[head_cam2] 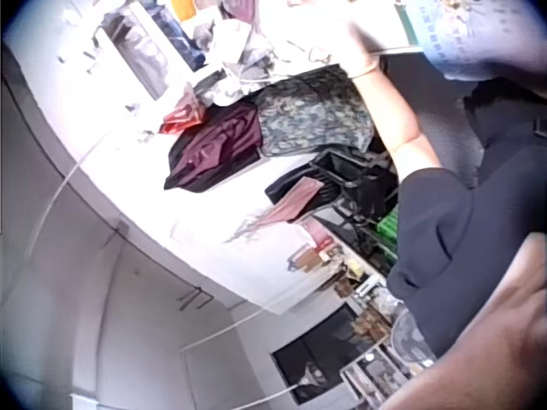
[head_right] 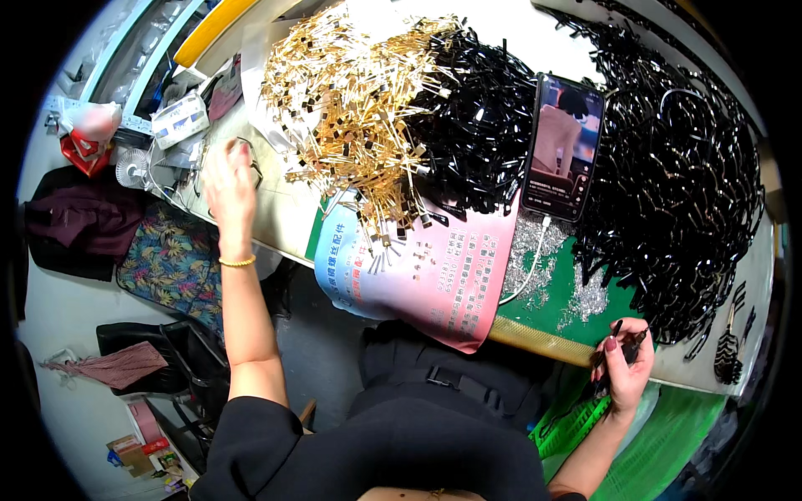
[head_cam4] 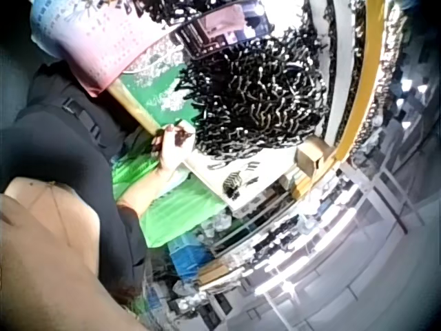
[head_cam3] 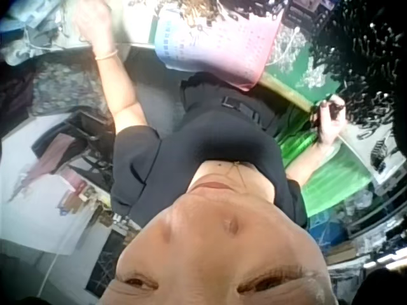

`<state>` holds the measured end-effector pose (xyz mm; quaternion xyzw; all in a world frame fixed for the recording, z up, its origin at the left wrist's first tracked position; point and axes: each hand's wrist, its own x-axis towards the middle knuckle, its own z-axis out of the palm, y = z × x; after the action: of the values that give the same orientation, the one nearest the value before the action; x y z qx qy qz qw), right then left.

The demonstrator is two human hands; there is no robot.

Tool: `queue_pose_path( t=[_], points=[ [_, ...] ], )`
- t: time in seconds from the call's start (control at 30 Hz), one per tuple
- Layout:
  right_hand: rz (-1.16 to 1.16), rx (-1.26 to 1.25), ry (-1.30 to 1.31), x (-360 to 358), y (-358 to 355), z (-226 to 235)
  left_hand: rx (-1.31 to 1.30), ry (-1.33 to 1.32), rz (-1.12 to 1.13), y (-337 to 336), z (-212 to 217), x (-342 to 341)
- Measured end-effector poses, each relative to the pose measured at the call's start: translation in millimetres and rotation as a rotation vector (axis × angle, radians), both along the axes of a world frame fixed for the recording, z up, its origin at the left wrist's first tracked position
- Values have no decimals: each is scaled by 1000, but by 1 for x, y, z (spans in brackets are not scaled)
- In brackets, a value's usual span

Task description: The person assembles eyeglasses by attaching black plastic temples to metal frames using a wooden-handled tool. They repeatedly pick up temples, align them with the frame, and secure them, then place the completed glasses on the table. A smartphone is briefly handled and plugged in during the process.

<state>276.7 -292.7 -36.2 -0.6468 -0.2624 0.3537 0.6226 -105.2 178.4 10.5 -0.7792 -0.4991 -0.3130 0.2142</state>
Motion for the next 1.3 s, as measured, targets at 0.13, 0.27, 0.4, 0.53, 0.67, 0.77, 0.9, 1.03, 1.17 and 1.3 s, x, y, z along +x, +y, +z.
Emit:
queue_pose_path(
  t=[0.13, 0.27, 0.4, 0.53, 0.67, 0.77, 0.9, 1.03, 1.17, 1.3],
  points=[
    [10, -20, 53, 2, 1, 1, -373, 9, 69, 14, -36, -60],
    [-10, -25, 39, 0, 0, 4, -323, -19, -67, -42, -31, -17],
    [-8, -22, 43, -4, 3, 5, -68, 73, -206, -61, -21, 5],
    [-31, -41, 18, -4, 1, 7, -239, 465, -502, -61, 1, 22],
    [-99, -55, 72, -13, 10, 15, -346, 439, -689, -33, 3, 23],
    [-61, -118, -68, -20, 18, 31, -697, 63, -655, -28, -6, 10],
    [126, -177, -192, -36, 21, 64, -849, -410, -726, -113, 18, 65],
    [352, -219, -243, -50, 34, 84, -652, -26, -1240, -221, 11, 142],
    [378, -287, -264, -50, 28, 89, -1358, -177, -1258, -261, 7, 151],
    [289, -313, -175, -57, 30, 77, -1801, -480, -1136, -279, -6, 155]
  ],
)
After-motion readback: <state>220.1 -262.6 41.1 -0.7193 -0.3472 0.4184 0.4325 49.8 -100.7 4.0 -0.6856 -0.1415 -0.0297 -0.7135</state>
